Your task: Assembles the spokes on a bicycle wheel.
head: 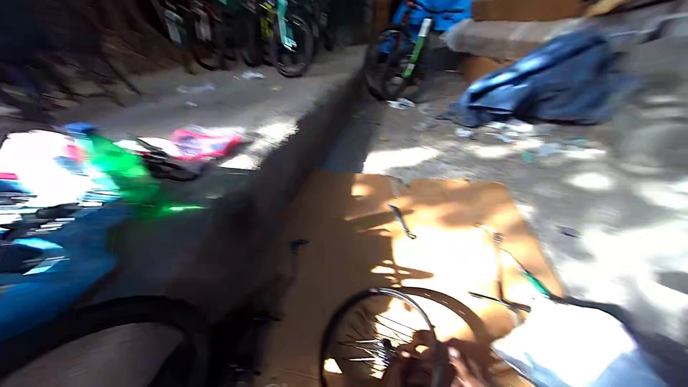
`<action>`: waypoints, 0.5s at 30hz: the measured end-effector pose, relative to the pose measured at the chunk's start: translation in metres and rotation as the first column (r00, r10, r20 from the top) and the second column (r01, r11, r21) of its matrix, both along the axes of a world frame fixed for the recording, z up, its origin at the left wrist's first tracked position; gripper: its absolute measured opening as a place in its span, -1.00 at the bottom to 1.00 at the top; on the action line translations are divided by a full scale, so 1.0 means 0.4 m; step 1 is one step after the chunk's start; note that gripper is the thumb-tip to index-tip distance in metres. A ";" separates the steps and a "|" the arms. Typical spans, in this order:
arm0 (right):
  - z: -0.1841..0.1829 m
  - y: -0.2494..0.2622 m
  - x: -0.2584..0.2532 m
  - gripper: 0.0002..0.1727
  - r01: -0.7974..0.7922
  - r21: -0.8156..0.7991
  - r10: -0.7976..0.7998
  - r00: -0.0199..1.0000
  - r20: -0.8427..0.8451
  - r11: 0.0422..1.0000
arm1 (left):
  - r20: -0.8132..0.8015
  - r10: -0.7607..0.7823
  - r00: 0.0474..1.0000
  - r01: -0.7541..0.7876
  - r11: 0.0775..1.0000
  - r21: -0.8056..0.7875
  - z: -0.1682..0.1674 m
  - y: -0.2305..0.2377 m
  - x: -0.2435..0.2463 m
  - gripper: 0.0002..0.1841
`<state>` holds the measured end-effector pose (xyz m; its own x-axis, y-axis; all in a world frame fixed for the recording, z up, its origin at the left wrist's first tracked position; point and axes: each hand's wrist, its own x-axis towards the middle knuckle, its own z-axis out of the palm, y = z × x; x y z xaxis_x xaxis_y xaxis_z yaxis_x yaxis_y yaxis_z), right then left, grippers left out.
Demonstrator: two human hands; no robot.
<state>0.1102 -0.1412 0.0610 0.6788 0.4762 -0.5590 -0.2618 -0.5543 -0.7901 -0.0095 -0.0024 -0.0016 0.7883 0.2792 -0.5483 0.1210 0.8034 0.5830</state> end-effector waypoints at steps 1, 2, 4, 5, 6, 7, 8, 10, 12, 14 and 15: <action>0.000 -0.010 -0.006 -0.50 0.000 0.099 -0.002 1.000 0.021 0.995 | -0.013 0.004 1.000 -0.004 1.000 -0.006 0.013 0.000 0.002 -0.52; -0.015 -0.017 -0.007 -0.59 -0.001 0.161 -0.012 0.997 0.080 0.987 | -0.049 0.001 0.999 -0.002 1.000 -0.003 0.039 -0.002 0.006 -0.54; -0.050 -0.018 0.007 -0.66 -0.003 0.142 -0.027 0.978 0.208 0.990 | -0.113 -0.012 0.994 0.015 1.000 0.024 0.064 -0.001 0.016 -0.54; -0.055 -0.014 0.015 -0.66 0.021 0.094 -0.040 0.977 0.210 0.995 | -0.130 -0.019 0.991 0.023 0.999 0.028 0.070 -0.001 0.018 -0.54; -0.054 -0.009 0.017 -0.58 0.052 0.033 -0.057 0.982 0.180 0.998 | -0.149 -0.030 0.988 0.034 0.999 0.025 0.074 -0.003 0.018 -0.53; -0.052 -0.007 0.018 -0.49 0.066 -0.032 -0.060 0.985 0.165 0.997 | -0.170 -0.043 0.984 0.047 0.999 0.016 0.078 -0.004 0.017 -0.52; -0.047 -0.006 0.020 -0.42 0.066 -0.078 -0.052 0.984 0.167 0.995 | -0.180 -0.050 0.982 0.052 0.999 0.006 0.081 -0.003 0.018 -0.52; -0.030 -0.013 0.022 -0.51 0.030 -0.021 -0.027 0.988 0.153 0.999 | -0.169 -0.055 0.984 0.052 0.998 -0.023 0.078 0.005 0.022 -0.53; -0.039 -0.020 0.026 -0.53 -0.008 0.063 -0.003 0.986 0.167 0.998 | -0.173 -0.046 0.984 0.037 0.998 -0.055 0.080 0.006 0.025 -0.54; -0.050 -0.015 0.030 -0.61 0.007 0.066 -0.019 0.983 0.185 0.998 | -0.185 -0.032 0.982 0.015 0.995 -0.094 0.088 0.006 0.029 -0.55; -0.050 -0.009 0.031 -0.62 0.036 0.055 -0.044 0.988 0.150 0.998 | -0.187 -0.025 0.982 0.005 0.994 -0.110 0.091 0.007 0.031 -0.55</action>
